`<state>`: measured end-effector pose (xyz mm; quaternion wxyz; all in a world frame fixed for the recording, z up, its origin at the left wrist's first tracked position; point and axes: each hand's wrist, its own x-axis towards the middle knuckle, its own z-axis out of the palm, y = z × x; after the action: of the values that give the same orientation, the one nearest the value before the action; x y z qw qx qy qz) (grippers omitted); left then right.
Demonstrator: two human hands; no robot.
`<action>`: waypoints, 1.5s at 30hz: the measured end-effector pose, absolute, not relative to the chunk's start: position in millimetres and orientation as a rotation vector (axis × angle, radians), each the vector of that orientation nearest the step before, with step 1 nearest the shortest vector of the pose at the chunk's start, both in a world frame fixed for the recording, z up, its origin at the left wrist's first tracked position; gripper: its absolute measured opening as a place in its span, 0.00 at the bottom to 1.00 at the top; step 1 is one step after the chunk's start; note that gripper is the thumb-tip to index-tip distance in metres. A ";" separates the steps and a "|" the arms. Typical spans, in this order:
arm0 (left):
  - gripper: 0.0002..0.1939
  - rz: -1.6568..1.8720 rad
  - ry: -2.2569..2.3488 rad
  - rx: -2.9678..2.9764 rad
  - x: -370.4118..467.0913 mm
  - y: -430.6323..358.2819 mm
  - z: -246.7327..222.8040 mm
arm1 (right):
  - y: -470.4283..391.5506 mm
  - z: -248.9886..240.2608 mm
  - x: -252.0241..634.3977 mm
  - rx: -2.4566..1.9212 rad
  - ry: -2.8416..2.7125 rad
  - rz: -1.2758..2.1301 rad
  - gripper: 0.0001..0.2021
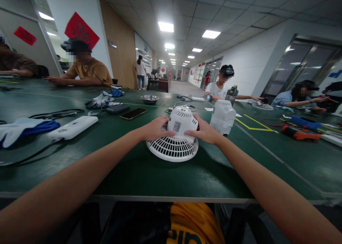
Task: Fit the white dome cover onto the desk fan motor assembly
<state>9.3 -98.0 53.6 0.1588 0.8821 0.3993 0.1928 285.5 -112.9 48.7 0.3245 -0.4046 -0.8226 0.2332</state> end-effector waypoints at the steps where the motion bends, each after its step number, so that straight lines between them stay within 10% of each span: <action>1: 0.41 0.548 1.145 2.519 9.2 -98.1 53.5 | -112.6 48.3 285.6 -1.057 -2.155 0.619 0.37; 45: 0.39 0.537 1.125 2.522 8.1 -97.6 51.7 | -113.6 49.8 284.5 -1.086 -2.176 0.607 0.38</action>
<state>8.1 -97.6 51.7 0.1635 0.8843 0.3947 0.1883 284.5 -113.6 49.8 0.3120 -0.4116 -0.8248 0.2301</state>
